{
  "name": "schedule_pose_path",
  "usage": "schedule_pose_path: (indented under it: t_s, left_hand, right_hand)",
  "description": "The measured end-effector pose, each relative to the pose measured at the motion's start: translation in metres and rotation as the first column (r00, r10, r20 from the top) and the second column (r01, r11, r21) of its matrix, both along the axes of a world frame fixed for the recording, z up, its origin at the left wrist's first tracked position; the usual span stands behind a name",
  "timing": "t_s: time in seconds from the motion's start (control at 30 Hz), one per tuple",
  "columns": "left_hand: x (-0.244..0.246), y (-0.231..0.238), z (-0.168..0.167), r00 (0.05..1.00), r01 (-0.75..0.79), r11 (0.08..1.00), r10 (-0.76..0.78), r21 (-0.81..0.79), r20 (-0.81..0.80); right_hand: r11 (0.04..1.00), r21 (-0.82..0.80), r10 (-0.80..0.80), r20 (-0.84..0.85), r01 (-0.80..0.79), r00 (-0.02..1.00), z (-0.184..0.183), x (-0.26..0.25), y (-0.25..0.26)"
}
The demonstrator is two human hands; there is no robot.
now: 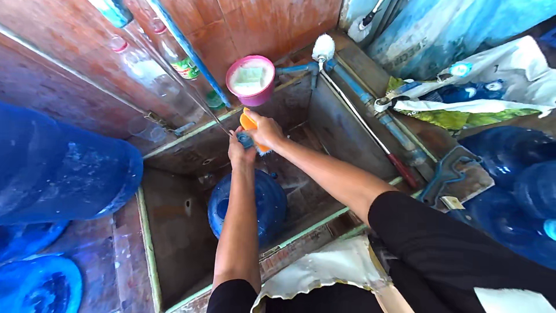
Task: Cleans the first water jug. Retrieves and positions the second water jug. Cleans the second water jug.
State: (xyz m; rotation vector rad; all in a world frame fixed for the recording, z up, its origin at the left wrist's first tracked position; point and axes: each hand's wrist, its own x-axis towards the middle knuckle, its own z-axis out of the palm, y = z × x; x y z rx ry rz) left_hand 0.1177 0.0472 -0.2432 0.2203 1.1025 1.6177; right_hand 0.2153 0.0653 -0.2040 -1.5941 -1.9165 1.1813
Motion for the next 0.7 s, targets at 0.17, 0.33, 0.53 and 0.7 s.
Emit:
schedule_pose_path:
  t_s: [0.17, 0.33, 0.53, 0.7]
  left_hand:
    - [-0.007, 0.000, 0.008, 0.983, 0.105, 0.984, -0.125, -0.146, -0.137]
    - [0.011, -0.004, 0.007, 0.809, 0.396, 0.852, -0.500, -0.342, -0.309]
    - [-0.029, 0.014, 0.018, 0.746, 0.374, 0.778, -0.575, -0.504, -0.335]
    - [-0.045, 0.012, 0.012, 0.686, 0.407, 0.723, -0.645, -0.558, -0.336]
  right_hand:
    - [0.996, -0.035, 0.082, -0.120, -0.087, 0.989, -0.002, 0.016, -0.022]
    - [0.994, 0.065, -0.088, -0.021, 0.090, 0.996, -0.004, 0.059, -0.044]
    - [0.824, 0.264, -0.559, 0.226, 0.502, 0.798, 0.038, 0.193, -0.132]
    - [0.775, 0.270, -0.624, 0.474, 0.572, 0.621, -0.003, 0.321, -0.141]
